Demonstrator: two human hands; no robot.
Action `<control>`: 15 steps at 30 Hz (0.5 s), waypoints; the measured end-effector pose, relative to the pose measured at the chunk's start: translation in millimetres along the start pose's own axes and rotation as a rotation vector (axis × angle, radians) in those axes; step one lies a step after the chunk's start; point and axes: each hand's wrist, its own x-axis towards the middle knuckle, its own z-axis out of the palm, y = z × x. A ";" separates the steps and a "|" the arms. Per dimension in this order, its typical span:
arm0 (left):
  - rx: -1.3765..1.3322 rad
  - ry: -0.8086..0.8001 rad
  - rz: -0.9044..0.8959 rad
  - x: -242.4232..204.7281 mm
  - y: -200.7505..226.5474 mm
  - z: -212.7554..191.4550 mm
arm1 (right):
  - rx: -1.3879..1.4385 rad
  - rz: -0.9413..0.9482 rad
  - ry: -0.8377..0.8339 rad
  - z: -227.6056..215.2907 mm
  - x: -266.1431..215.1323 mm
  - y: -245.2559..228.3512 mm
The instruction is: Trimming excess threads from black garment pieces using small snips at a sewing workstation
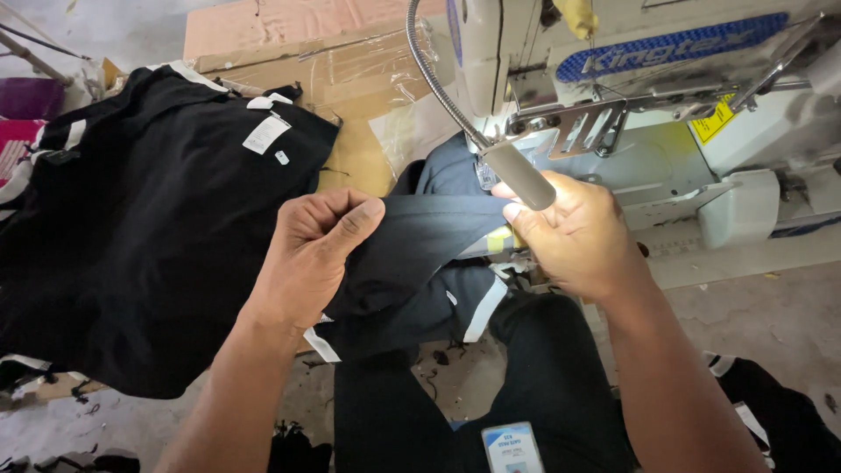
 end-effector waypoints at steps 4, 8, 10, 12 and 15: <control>0.018 -0.055 -0.036 -4.0 -0.5 2.5 | -0.140 -0.111 0.108 -5.2 -1.2 20.6; -0.007 -0.118 -0.082 -2.3 -2.4 17.8 | -0.426 -0.646 0.419 -27.5 18.1 39.1; -0.096 -0.145 -0.134 0.0 -2.5 27.4 | -0.550 -0.411 0.417 -44.0 34.3 50.1; -0.181 -0.169 -0.184 2.1 -4.6 32.4 | -0.664 -0.176 0.412 -53.2 46.5 43.6; -0.056 -0.230 -0.127 8.3 -9.8 38.0 | -0.669 0.130 0.165 -60.0 59.9 27.4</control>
